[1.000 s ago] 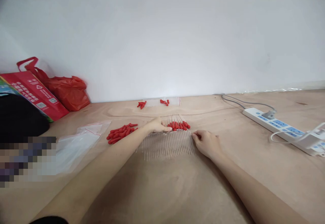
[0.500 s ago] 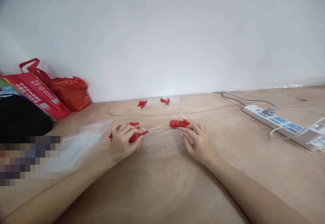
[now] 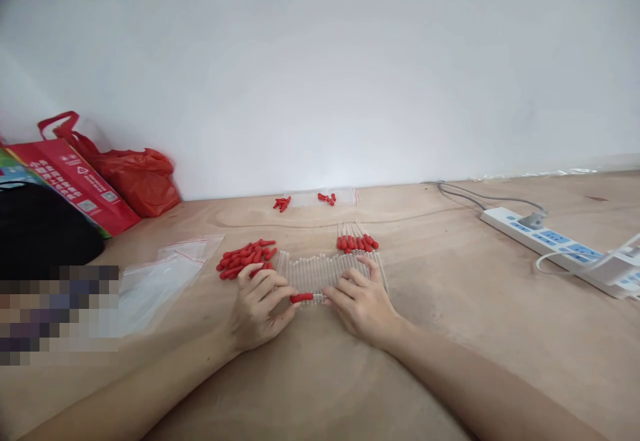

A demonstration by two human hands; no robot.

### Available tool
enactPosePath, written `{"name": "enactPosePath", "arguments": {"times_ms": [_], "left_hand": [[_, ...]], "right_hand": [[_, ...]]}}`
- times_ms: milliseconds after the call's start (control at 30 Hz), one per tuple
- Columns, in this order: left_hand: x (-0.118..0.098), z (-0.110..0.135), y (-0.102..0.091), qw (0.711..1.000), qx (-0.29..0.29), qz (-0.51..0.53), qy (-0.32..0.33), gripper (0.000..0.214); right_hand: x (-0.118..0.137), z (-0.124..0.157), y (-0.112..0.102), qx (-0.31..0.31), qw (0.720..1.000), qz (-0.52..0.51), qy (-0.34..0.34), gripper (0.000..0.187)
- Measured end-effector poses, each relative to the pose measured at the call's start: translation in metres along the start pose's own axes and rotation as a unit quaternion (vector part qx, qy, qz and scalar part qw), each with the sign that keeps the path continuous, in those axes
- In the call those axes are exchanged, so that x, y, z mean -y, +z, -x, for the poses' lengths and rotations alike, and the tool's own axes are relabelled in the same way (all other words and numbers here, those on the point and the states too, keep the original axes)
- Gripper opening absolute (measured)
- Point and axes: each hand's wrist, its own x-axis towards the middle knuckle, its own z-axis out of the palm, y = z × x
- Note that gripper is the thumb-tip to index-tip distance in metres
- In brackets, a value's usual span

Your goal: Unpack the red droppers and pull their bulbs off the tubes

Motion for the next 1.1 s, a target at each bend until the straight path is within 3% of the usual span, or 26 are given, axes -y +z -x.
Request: {"name": "enactPosePath", "arguments": {"times_ms": [100, 367, 500, 533, 600, 667, 733, 800, 900, 1000, 1100], "left_hand": [[0.000, 0.000, 0.003, 1.000, 0.013, 0.023, 0.017, 0.018], [-0.004, 0.002, -0.002, 0.996, 0.027, 0.032, 0.077, 0.012], [-0.001, 0.004, -0.011, 0.996, 0.023, 0.029, 0.076, 0.013], [0.002, 0.004, -0.015, 0.998, 0.016, 0.022, 0.059, 0.014], [0.012, 0.001, -0.024, 1.000, -0.003, -0.002, -0.001, 0.014], [0.029, -0.005, -0.033, 0.995, -0.009, -0.029, -0.093, 0.014], [0.052, -0.010, -0.039, 0.976, 0.019, -0.039, -0.213, 0.020], [0.080, -0.014, -0.040, 0.934, 0.084, -0.015, -0.346, 0.025], [0.121, -0.019, -0.036, 0.845, 0.160, 0.001, -0.511, 0.029], [0.148, -0.023, -0.028, 0.818, 0.187, 0.017, -0.543, 0.026], [0.155, -0.027, -0.019, 0.809, 0.208, 0.038, -0.548, 0.026]], "right_hand": [[0.001, 0.000, -0.001, -0.003, 1.000, -0.013, -0.011, 0.015], [0.003, 0.001, -0.005, -0.024, 0.998, -0.013, -0.055, 0.012], [-0.011, 0.005, -0.017, -0.023, 0.998, -0.016, -0.054, 0.014], [-0.019, 0.006, -0.022, -0.026, 0.999, -0.015, -0.041, 0.016], [-0.036, 0.007, -0.032, -0.039, 0.998, 0.024, 0.054, 0.018], [-0.051, 0.006, -0.040, -0.028, 0.984, 0.062, 0.164, 0.018], [-0.060, 0.004, -0.043, 0.008, 0.959, 0.089, 0.268, 0.022], [-0.064, 0.002, -0.042, 0.070, 0.927, 0.092, 0.358, 0.025], [-0.066, 0.003, -0.041, 0.166, 0.869, 0.060, 0.462, 0.025], [-0.070, 0.007, -0.040, 0.197, 0.839, 0.042, 0.505, 0.023], [-0.072, 0.011, -0.038, 0.199, 0.840, 0.034, 0.503, 0.023]]}}
